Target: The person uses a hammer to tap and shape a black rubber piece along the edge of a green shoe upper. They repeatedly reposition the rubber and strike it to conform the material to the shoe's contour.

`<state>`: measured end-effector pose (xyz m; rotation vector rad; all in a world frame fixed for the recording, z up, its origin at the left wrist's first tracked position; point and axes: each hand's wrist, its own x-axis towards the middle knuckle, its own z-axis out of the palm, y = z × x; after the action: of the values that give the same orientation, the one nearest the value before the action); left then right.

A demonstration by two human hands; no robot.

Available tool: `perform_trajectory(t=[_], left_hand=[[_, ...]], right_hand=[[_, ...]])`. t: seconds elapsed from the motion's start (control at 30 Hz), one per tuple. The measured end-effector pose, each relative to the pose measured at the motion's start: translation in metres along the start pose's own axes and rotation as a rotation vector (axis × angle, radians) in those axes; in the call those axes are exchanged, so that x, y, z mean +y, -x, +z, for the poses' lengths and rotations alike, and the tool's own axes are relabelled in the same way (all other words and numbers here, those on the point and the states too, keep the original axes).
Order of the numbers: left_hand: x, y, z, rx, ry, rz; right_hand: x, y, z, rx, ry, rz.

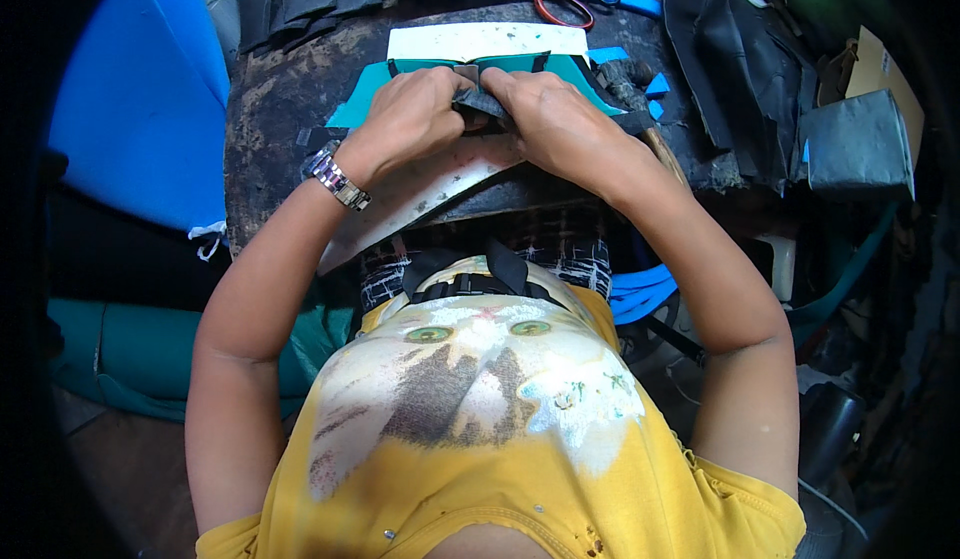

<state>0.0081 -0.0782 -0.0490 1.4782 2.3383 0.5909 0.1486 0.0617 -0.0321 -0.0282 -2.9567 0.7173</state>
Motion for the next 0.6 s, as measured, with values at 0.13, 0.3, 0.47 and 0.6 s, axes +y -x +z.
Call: perform_trajectory(t=[0.13,0.3,0.47,0.6], left_hand=[[0.001,-0.002,0.002,0.054,-0.042,0.026],[-0.003,-0.006,0.004,0.073,-0.032,0.111],[0.001,-0.011,0.003,0.078,-0.070,0.131],[0.011,-0.017,-0.003,-0.001,-0.181,0.093]], right_hand=[[-0.004,-0.003,-0.003,-0.052,0.074,0.079],[-0.004,-0.015,-0.008,-0.154,0.173,0.124],[0.005,-0.024,-0.008,-0.211,0.209,0.115],[0.010,-0.034,-0.008,-0.299,0.191,0.153]])
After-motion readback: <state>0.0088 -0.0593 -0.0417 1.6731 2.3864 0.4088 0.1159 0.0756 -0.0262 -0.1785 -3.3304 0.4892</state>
